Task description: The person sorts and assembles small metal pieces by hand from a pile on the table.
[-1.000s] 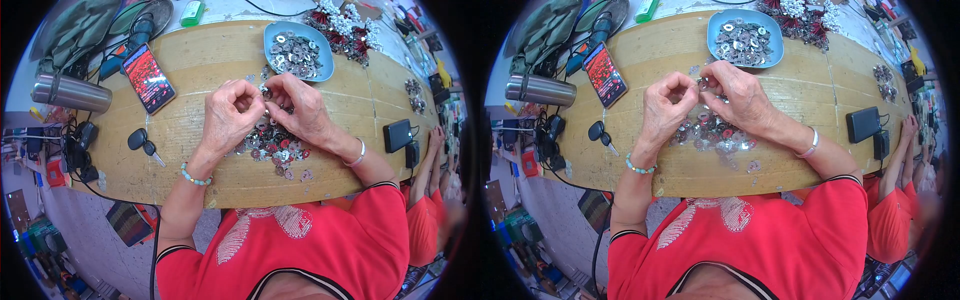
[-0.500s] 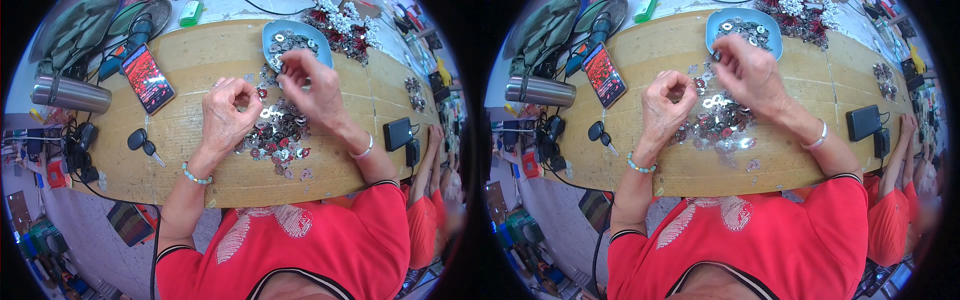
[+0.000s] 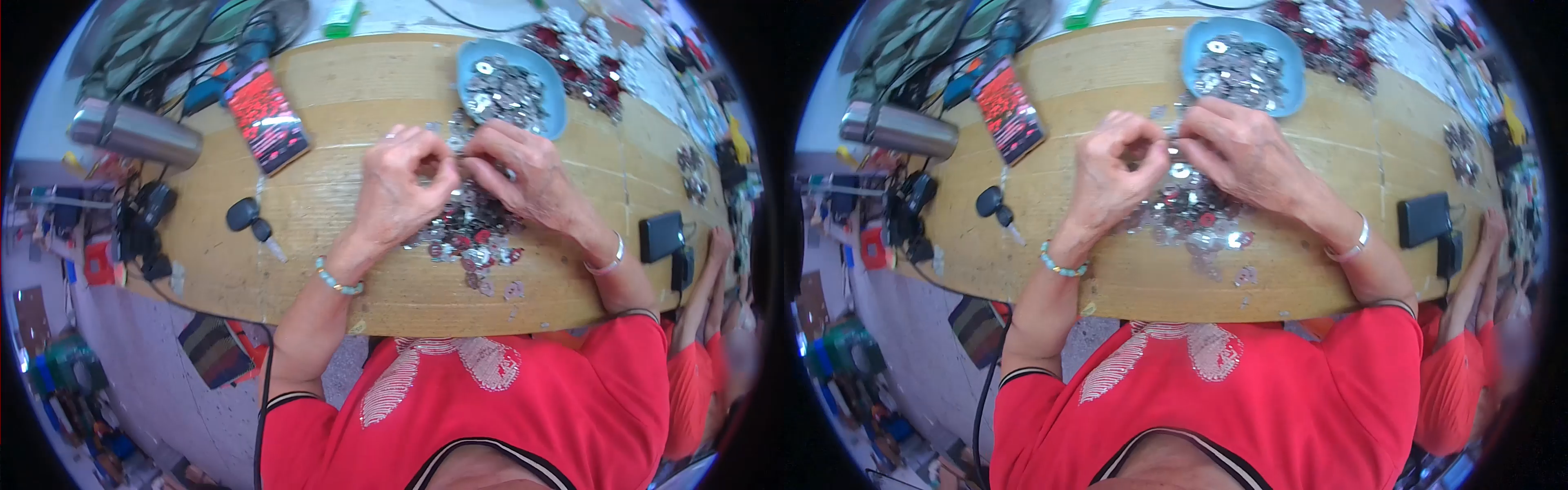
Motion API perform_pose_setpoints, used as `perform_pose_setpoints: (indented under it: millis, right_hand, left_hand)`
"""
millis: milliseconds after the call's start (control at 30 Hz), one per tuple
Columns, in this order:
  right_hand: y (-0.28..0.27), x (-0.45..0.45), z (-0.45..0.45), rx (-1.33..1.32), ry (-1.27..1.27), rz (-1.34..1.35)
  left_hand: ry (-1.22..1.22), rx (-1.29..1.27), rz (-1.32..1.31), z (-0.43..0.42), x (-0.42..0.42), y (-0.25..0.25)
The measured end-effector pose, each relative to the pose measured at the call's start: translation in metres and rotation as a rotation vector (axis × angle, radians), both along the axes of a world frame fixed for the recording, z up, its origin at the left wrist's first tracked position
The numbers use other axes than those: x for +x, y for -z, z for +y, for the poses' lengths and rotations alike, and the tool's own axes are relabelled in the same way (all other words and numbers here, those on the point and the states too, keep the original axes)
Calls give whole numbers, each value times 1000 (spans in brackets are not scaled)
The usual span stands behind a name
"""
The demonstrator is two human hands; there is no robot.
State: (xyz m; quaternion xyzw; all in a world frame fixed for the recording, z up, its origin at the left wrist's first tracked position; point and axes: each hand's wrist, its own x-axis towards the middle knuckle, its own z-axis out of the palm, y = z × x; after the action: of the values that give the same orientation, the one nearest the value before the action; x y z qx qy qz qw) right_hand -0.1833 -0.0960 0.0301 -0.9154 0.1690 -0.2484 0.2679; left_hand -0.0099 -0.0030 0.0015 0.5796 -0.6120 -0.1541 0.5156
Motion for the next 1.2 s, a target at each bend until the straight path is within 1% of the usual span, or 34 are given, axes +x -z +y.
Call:
perform_pose_setpoints:
  millis: [33,67,133,167,300,333,400,433,533,567,667,700,800,933,1033,1200]
  right_hand:
    - [1,0,0,-11,3,0]
    - [1,1,-1,-23,3,0]
    - [-1,2,0,-24,23,2]
    - [-3,1,-1,-27,40,8]
    - [-16,-2,-11,-90,179,-29]
    - [-17,-3,-17,-158,217,-27]
    - [-19,-8,-29,-294,300,-24]
    - [-19,-9,-33,-316,360,-10]
    - [-20,-10,-33,-318,369,-13]
    - [-24,-9,-28,-275,312,11]
    - [-33,-12,-15,-89,29,161]
    - [-36,-13,-11,20,-41,263]
    - [-45,-14,-2,76,-228,484]
    - [-53,-12,9,57,-278,631]
    - [-43,-12,9,15,-283,635]
    - [-35,-9,10,6,-236,567]
  left_hand:
    - [12,-39,-27,-1,1,0]
    - [14,-30,-11,0,1,1]
    - [56,-38,-52,0,4,2]
    - [39,-51,-93,0,5,3]
    - [9,-133,-209,-1,5,8]
    - [6,-161,-230,-1,6,10]
    - [34,-118,-306,2,8,10]
    - [59,-113,-325,3,8,9]
    - [94,-93,-384,6,7,8]
    - [98,-83,-405,6,7,8]
    - [97,-62,-416,5,9,11]
    - [95,-62,-416,4,9,13]
    - [92,-57,-413,3,9,15]
    - [83,-54,-410,4,8,14]
    - [79,-53,-415,3,8,15]
    - [74,-60,-412,3,9,16]
